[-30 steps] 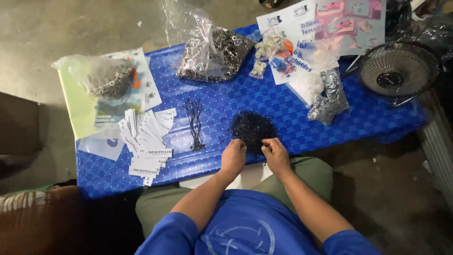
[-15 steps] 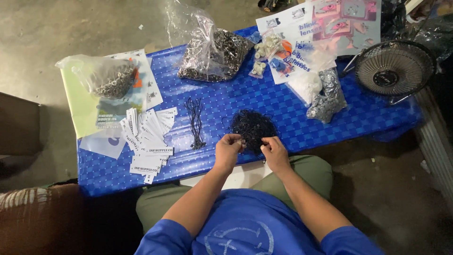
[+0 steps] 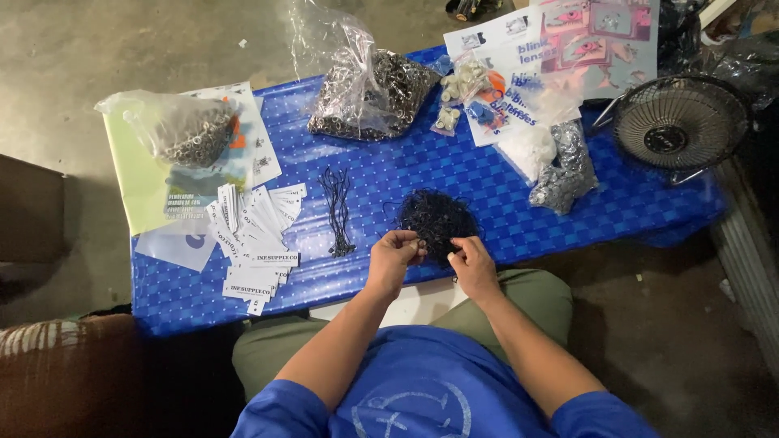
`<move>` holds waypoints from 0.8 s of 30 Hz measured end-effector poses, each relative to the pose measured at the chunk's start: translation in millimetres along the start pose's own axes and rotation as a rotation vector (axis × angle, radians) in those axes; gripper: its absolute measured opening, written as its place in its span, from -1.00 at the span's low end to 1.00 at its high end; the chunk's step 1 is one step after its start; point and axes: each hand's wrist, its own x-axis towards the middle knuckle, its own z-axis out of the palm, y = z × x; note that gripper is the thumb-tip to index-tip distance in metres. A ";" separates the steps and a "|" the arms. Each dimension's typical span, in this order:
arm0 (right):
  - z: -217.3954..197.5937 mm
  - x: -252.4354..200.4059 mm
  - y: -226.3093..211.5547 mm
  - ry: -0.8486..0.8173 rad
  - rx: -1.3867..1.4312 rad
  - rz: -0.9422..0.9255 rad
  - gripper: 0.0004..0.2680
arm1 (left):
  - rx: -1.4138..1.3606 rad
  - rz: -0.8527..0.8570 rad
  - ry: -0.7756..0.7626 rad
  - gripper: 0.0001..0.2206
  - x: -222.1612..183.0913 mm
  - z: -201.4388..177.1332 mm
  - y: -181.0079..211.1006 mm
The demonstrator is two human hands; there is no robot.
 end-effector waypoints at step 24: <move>7.1 8.2 -30.7 -0.025 -0.604 -0.190 -0.59 | 0.178 0.154 0.136 -0.82 -13.1 -27.6 123.2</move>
